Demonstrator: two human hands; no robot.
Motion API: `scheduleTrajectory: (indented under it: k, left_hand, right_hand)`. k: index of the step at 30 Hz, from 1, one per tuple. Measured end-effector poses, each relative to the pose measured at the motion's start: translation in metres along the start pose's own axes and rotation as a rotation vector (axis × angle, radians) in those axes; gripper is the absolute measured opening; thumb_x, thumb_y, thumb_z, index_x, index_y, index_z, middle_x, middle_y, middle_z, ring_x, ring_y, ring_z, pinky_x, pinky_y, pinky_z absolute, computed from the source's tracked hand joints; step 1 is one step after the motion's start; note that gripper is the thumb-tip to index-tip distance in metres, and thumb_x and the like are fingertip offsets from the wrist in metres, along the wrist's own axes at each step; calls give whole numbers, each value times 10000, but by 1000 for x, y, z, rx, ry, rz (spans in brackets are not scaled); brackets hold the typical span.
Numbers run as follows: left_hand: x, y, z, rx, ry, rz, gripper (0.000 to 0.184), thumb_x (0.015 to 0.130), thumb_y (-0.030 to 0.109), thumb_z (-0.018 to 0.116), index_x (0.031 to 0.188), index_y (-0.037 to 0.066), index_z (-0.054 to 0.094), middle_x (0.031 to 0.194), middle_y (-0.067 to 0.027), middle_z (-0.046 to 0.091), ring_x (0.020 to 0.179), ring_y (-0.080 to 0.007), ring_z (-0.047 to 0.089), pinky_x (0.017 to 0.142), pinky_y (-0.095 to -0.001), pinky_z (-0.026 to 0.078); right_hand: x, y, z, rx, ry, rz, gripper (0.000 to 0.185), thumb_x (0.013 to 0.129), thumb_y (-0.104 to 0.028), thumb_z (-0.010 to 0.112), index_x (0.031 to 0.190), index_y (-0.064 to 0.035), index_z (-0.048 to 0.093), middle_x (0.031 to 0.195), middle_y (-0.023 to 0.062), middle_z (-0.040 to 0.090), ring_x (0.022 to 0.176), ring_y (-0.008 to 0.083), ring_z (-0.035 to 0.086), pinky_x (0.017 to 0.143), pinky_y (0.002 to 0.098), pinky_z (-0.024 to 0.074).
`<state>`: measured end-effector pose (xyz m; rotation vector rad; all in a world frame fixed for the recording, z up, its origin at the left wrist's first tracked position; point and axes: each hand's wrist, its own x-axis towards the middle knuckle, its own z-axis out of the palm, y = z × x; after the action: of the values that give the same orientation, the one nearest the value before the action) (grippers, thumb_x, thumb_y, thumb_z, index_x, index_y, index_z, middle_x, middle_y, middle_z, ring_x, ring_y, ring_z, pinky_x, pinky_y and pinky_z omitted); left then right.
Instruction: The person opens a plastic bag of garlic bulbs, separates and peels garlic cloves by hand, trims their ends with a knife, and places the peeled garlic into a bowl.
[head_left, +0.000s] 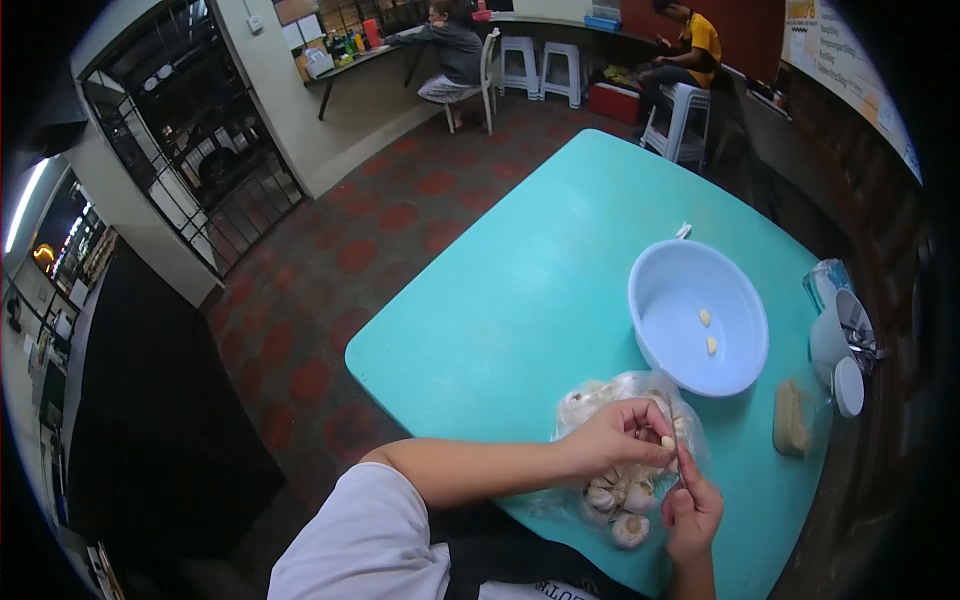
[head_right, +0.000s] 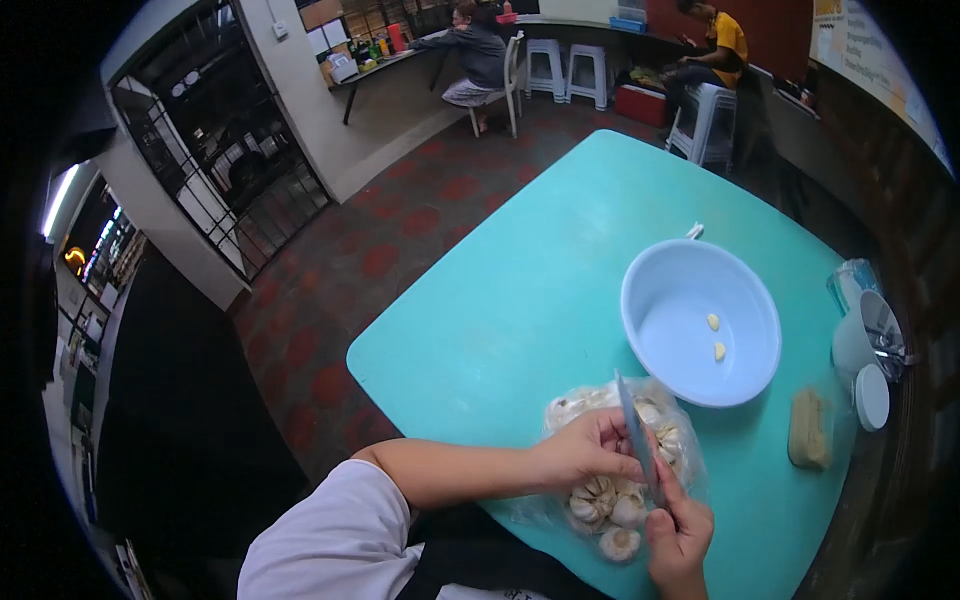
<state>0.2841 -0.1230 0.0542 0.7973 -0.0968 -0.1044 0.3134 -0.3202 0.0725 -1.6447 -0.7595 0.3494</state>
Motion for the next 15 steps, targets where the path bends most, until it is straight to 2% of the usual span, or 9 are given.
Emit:
scheduleTrajectory:
  k: [3, 6, 15]
  left_hand:
    - [-1, 3, 1, 37, -13, 5, 205, 787, -14, 678, 946, 24, 554, 954, -53, 620, 862, -102, 599, 786, -238, 485]
    - [-2, 7, 2, 45, -20, -10, 211, 785, -11, 683, 949, 24, 555, 932, -43, 617, 835, -89, 594, 770, -230, 487]
    - [-1, 7, 2, -2, -99, -20, 257, 792, -17, 662, 1023, 0, 551, 926, -51, 601, 854, -106, 596, 794, -248, 504]
  right_hand:
    - [-4, 14, -1, 70, 33, -32, 524, 932, -349, 496, 1308, 16, 466, 519, -23, 423, 425, 55, 359, 412, 194, 288]
    - [-7, 17, -2, 185, 48, 41, 554, 930, -372, 500, 1310, 29, 454, 516, -24, 425, 423, 48, 362, 407, 185, 280]
    - [1, -3, -2, 122, 74, 37, 589, 933, -456, 463, 1234, 49, 501, 499, -25, 421, 403, 37, 355, 368, 180, 249]
